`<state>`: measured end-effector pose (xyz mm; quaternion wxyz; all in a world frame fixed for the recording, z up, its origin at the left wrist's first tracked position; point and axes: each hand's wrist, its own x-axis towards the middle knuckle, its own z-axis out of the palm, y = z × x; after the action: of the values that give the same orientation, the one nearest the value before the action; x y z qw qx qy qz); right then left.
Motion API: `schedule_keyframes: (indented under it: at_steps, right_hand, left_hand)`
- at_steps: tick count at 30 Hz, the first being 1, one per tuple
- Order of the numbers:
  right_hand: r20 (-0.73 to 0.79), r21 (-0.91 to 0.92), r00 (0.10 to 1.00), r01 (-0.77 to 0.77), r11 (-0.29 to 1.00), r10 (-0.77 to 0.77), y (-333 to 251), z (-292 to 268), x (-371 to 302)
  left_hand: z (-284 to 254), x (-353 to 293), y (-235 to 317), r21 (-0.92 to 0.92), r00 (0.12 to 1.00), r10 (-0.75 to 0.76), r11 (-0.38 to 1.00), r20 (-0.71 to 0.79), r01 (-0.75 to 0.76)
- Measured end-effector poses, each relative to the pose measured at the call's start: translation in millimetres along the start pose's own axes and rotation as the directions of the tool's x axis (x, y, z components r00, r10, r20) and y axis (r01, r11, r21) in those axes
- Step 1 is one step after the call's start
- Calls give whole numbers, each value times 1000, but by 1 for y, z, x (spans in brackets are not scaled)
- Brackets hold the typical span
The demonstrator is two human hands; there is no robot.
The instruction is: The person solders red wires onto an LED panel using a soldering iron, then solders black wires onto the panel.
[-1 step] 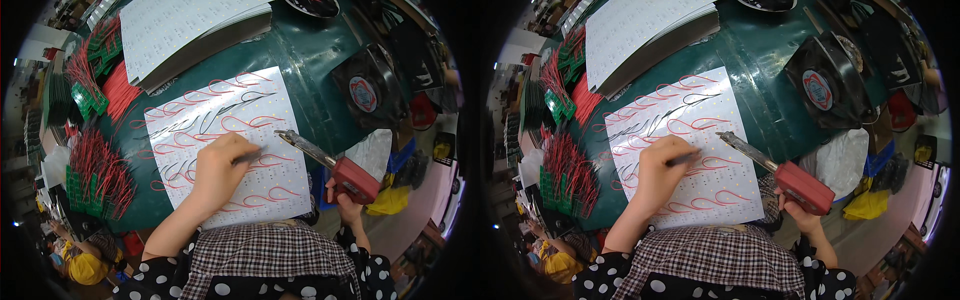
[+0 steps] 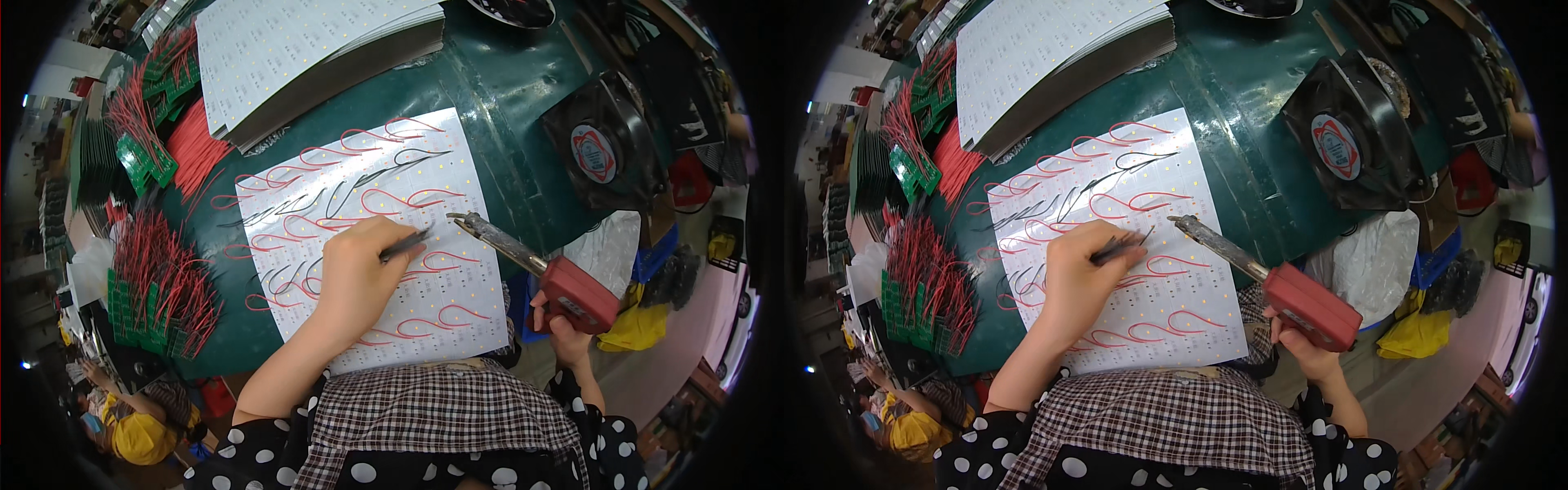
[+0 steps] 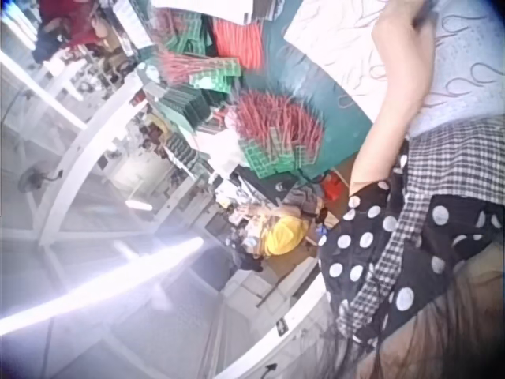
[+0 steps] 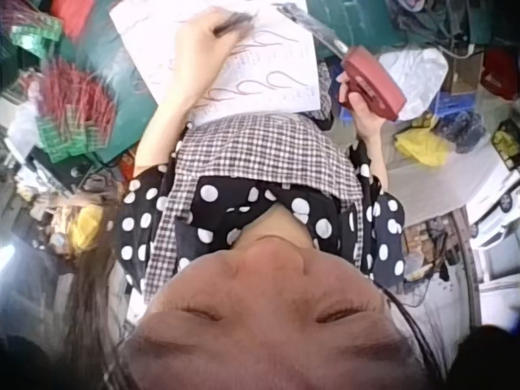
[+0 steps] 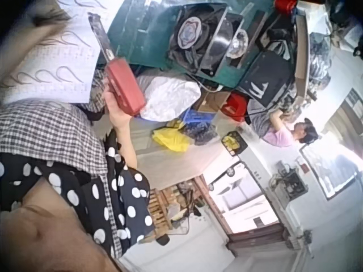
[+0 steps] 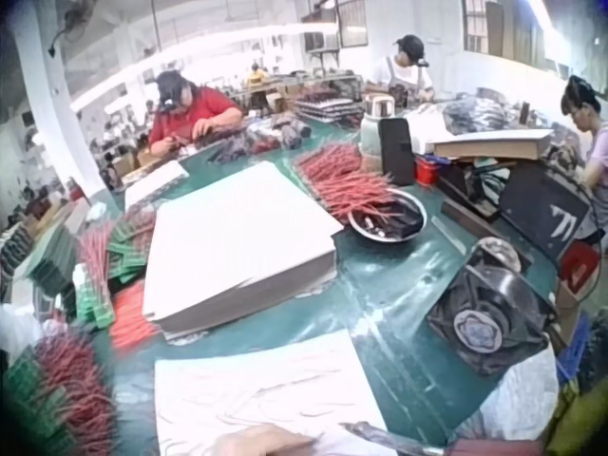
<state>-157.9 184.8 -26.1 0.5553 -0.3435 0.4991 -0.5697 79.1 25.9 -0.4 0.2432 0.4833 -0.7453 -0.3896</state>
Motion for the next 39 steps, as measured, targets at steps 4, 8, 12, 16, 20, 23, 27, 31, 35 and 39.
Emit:
schedule_keyframes:
  at_steps: [4,8,12,16,20,23,27,31,35,39]
  right_hand:
    - [5,-149,995,-94,984,96,0,3,0]
    - [9,-159,992,-125,979,128,0,5,2]
    - [-17,-157,990,-144,977,143,0,8,1]
    - [-32,-187,984,-179,966,177,1,9,1]
    - [-58,-260,981,-192,946,183,4,7,-1]
    - [-44,-304,984,-175,936,170,9,4,-4]
    - [7,-425,998,-57,903,66,11,-2,2]
    - [243,-683,955,295,668,-172,12,-9,3]
    - [0,-222,996,-84,971,86,16,-4,-8]
    - [-38,-288,995,-96,953,88,8,-1,-7]
  left_hand:
    - [11,2,-2,-3,991,-134,991,-14,134]
    - [14,2,3,-7,988,-146,989,-41,146]
    - [12,-4,1,58,982,-179,982,-53,182]
    - [13,-7,0,7,979,-191,981,-75,192]
    - [13,-6,-1,2,976,-204,979,-73,205]
    - [13,-6,-1,3,974,-215,976,-73,216]
    - [15,-7,-1,2,974,-209,978,-90,210]
    - [13,-6,1,15,973,-213,976,-89,215]
    - [14,-7,-1,9,976,-194,981,-94,196]
    - [13,-6,1,31,975,-209,977,-80,212]
